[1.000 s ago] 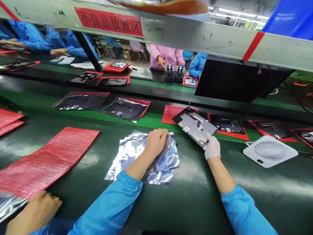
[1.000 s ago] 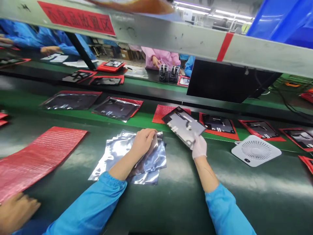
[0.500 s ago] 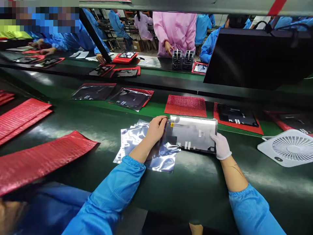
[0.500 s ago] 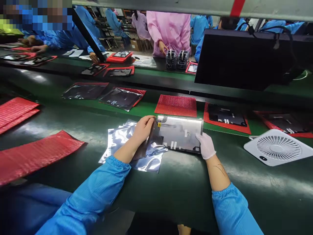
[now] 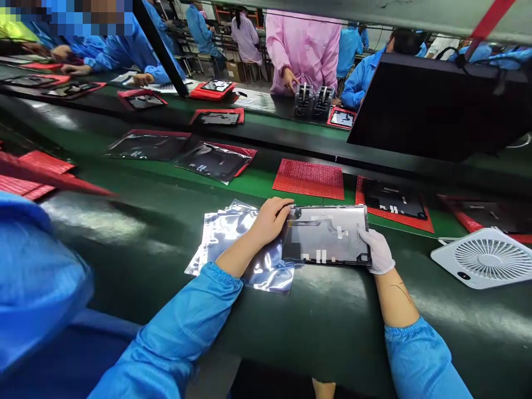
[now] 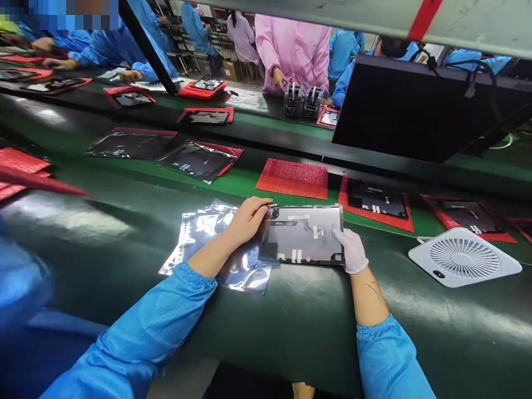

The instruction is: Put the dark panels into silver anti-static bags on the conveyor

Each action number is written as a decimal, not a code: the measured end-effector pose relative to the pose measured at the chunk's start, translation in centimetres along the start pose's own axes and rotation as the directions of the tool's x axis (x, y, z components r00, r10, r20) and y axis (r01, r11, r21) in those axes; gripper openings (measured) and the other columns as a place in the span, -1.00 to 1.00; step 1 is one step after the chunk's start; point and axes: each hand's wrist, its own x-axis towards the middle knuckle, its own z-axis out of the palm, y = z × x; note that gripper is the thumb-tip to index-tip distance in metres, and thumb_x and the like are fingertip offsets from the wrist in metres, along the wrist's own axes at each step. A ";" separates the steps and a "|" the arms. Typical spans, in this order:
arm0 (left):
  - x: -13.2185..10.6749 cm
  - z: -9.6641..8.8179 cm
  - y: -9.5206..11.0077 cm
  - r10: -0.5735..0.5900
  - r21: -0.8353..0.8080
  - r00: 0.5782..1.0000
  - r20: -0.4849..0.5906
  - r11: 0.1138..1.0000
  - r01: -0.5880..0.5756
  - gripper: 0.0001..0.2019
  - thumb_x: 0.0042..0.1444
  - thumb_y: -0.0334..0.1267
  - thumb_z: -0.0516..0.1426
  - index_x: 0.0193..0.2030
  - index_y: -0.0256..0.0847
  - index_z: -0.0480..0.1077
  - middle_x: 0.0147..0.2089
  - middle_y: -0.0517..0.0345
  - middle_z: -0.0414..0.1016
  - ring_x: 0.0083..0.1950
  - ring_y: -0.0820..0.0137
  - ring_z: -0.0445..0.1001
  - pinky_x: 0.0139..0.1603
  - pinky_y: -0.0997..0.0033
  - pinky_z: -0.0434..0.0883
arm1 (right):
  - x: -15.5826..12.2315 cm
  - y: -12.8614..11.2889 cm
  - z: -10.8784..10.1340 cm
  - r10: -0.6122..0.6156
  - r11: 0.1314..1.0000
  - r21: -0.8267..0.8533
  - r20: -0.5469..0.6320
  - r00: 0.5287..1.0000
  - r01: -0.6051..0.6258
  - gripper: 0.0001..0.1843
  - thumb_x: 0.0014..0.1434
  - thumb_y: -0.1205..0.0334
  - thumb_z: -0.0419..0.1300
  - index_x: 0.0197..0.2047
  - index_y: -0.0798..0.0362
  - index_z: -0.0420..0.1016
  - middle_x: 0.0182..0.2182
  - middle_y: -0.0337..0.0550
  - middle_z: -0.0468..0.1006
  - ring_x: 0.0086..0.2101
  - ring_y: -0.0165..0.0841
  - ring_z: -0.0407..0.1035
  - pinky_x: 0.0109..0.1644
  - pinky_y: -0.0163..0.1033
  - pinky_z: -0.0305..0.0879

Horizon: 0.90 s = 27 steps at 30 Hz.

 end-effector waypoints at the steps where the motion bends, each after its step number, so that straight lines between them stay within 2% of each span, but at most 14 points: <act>1: -0.1 0.1 0.3 0.016 0.003 1.000 0.018 1.000 -0.016 -0.64 0.52 -0.17 0.00 0.21 -0.14 0.57 0.06 -0.01 0.63 0.13 0.16 0.52 0.27 0.06 0.46 | -0.1 -0.6 0.5 0.014 1.000 -0.002 0.023 1.000 -0.014 -0.46 0.34 -0.29 0.17 -0.38 -0.01 0.61 -0.34 -0.01 0.66 -0.28 -0.11 0.52 -0.12 -0.02 0.52; 4: -0.6 0.4 1.4 0.044 0.035 0.997 0.061 0.998 -0.047 -0.64 0.52 -0.18 0.00 0.21 -0.12 0.57 0.07 -0.01 0.64 0.10 0.15 0.52 0.21 0.04 0.45 | -0.5 -2.9 2.8 0.020 0.999 -0.029 0.081 0.997 -0.018 -0.51 0.36 -0.25 0.15 -0.18 -0.02 0.69 -0.13 0.00 0.74 -0.08 -0.05 0.58 0.13 0.01 0.51; 7: -1.2 0.7 3.0 0.065 0.060 0.995 0.070 0.996 -0.069 -0.65 0.50 -0.20 0.02 0.23 -0.12 0.57 0.11 -0.01 0.65 0.12 0.12 0.52 0.19 0.02 0.43 | -1.5 -4.9 5.8 0.028 0.999 -0.038 0.090 0.996 -0.025 -0.48 0.40 -0.19 0.12 0.16 -0.06 0.66 0.13 -0.06 0.70 0.13 -0.05 0.55 0.29 -0.01 0.45; 10: -1.9 0.8 4.7 0.091 0.034 0.994 0.066 0.995 -0.093 -0.63 0.51 -0.24 -0.01 0.23 -0.11 0.56 0.08 -0.01 0.67 0.11 0.13 0.53 0.19 0.03 0.42 | -3.2 -6.1 8.5 0.100 0.993 -0.075 0.103 0.990 -0.093 -0.32 0.42 -0.19 0.12 0.49 -0.10 0.42 0.27 -0.05 0.62 0.21 -0.03 0.54 0.30 0.00 0.45; 13: -2.8 0.6 6.0 0.131 -0.023 0.990 0.049 0.991 -0.130 -0.62 0.54 -0.23 -0.05 0.26 -0.13 0.53 0.12 -0.02 0.65 0.15 0.15 0.54 0.20 0.07 0.41 | -4.9 -6.9 10.4 0.186 0.979 -0.123 0.200 0.962 -0.164 -0.06 0.38 -0.23 0.21 0.65 0.00 0.11 0.23 0.11 0.63 0.13 0.07 0.60 0.17 0.04 0.52; 15: -3.3 0.6 6.6 0.154 -0.075 0.988 0.022 0.986 -0.152 -0.60 0.56 -0.18 -0.08 0.28 -0.15 0.51 0.16 -0.05 0.61 0.19 0.15 0.53 0.21 0.10 0.41 | -5.5 -7.4 11.4 0.160 0.987 -0.076 0.315 0.935 -0.143 0.00 0.33 -0.22 0.28 0.65 0.04 0.09 0.23 0.15 0.63 0.12 0.08 0.60 0.15 0.05 0.53; 18: -3.8 0.6 7.1 0.194 -0.141 0.981 0.001 0.971 -0.192 -0.54 0.59 -0.08 -0.13 0.30 -0.14 0.49 0.17 -0.08 0.57 0.20 0.15 0.53 0.22 0.12 0.41 | -5.2 -7.9 12.4 0.056 0.988 0.107 0.404 0.913 -0.108 -0.22 0.28 -0.18 0.30 0.46 0.00 0.39 0.24 0.07 0.63 0.18 0.01 0.56 0.26 0.03 0.49; 20: -3.9 0.7 7.3 0.224 -0.171 0.975 -0.006 0.960 -0.222 -0.49 0.60 -0.02 -0.19 0.30 -0.15 0.49 0.17 -0.10 0.57 0.19 0.14 0.53 0.23 0.11 0.41 | -4.6 -7.8 12.8 0.076 0.978 0.152 0.375 0.924 -0.142 -0.40 0.27 -0.18 0.31 0.24 -0.01 0.56 0.16 0.01 0.67 0.15 -0.03 0.56 0.28 0.04 0.49; 24: -4.3 0.7 7.6 0.322 -0.107 0.946 -0.042 0.940 -0.325 -0.44 0.58 0.07 -0.19 0.26 -0.14 0.51 0.14 -0.13 0.60 0.18 0.09 0.53 0.27 0.01 0.38 | -4.1 -6.2 12.2 0.190 0.970 0.101 0.241 0.952 -0.219 -0.53 0.22 -0.22 0.31 -0.02 -0.03 0.64 -0.05 -0.05 0.73 -0.02 -0.04 0.60 0.17 0.06 0.54; 27: -4.9 0.5 7.6 0.474 -0.076 0.879 -0.048 0.876 -0.476 -0.53 0.53 0.03 -0.09 0.24 -0.09 0.53 0.05 -0.10 0.64 0.08 0.10 0.56 0.21 -0.03 0.41 | -3.6 -4.9 11.0 0.189 0.965 0.161 0.112 0.976 -0.205 -0.58 0.20 -0.18 0.28 -0.10 -0.04 0.65 -0.08 -0.08 0.74 -0.02 -0.05 0.60 0.18 0.03 0.52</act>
